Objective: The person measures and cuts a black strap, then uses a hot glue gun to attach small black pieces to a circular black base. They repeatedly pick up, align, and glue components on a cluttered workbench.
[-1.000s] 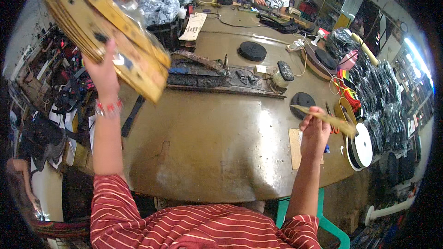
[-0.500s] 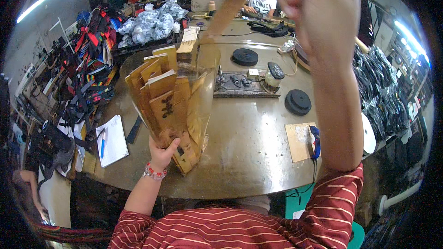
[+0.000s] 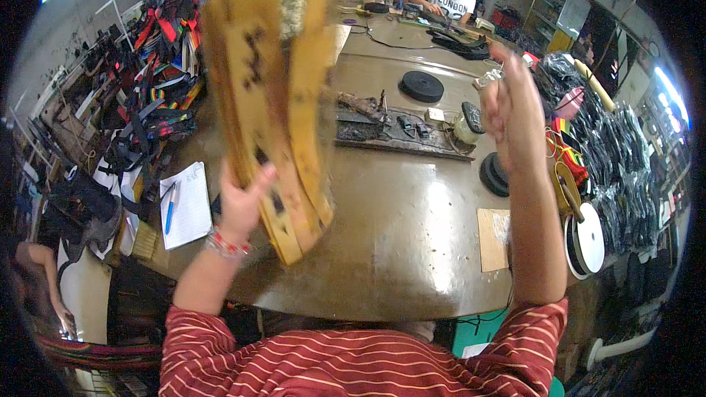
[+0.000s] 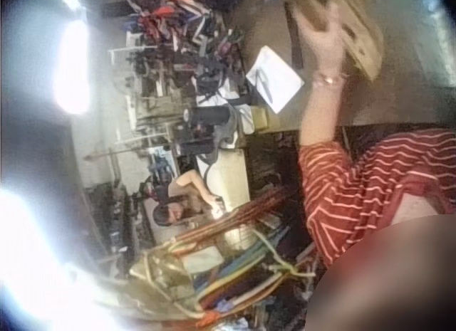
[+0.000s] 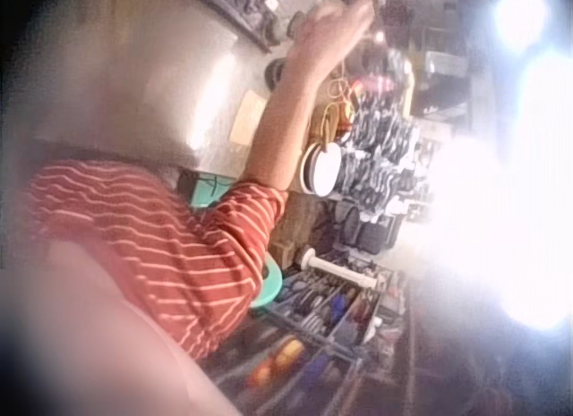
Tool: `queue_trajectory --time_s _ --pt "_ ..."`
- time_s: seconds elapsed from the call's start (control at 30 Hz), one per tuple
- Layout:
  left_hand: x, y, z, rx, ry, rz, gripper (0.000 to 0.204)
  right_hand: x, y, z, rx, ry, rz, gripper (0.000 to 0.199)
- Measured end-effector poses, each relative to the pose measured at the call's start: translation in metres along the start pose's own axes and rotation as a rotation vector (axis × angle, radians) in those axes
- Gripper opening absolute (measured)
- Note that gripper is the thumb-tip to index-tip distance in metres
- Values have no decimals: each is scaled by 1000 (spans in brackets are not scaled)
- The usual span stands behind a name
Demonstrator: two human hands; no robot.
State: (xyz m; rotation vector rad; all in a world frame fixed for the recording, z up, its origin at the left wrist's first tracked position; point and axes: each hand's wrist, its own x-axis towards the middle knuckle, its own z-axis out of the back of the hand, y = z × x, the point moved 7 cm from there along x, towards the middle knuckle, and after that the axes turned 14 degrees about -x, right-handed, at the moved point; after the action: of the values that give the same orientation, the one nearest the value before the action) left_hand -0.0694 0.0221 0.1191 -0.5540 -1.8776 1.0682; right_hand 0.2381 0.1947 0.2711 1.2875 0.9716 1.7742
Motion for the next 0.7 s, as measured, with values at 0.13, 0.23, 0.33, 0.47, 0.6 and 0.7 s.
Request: queue_trajectory --time_s 0.13,0.23,0.33,0.47,0.6,0.7 --pt "108 -39 39 78 -149 -408 45 -45 -126 11 -42 -122 -237 35" --pt "195 -48 63 277 -293 -689 51 -96 -204 2 -110 -93 -320 35" --pt "259 -21 75 595 -505 -821 65 -137 -250 -3 -159 -91 -382 37" --pt "311 55 98 929 -661 -638 69 -157 -256 -14 -267 -105 -346 37" --pt "322 185 122 1192 -612 -121 85 -131 -235 -14 -528 77 -316 34" --pt "331 226 131 1236 -476 -193 91 -56 -219 45 -902 -22 -27 32"
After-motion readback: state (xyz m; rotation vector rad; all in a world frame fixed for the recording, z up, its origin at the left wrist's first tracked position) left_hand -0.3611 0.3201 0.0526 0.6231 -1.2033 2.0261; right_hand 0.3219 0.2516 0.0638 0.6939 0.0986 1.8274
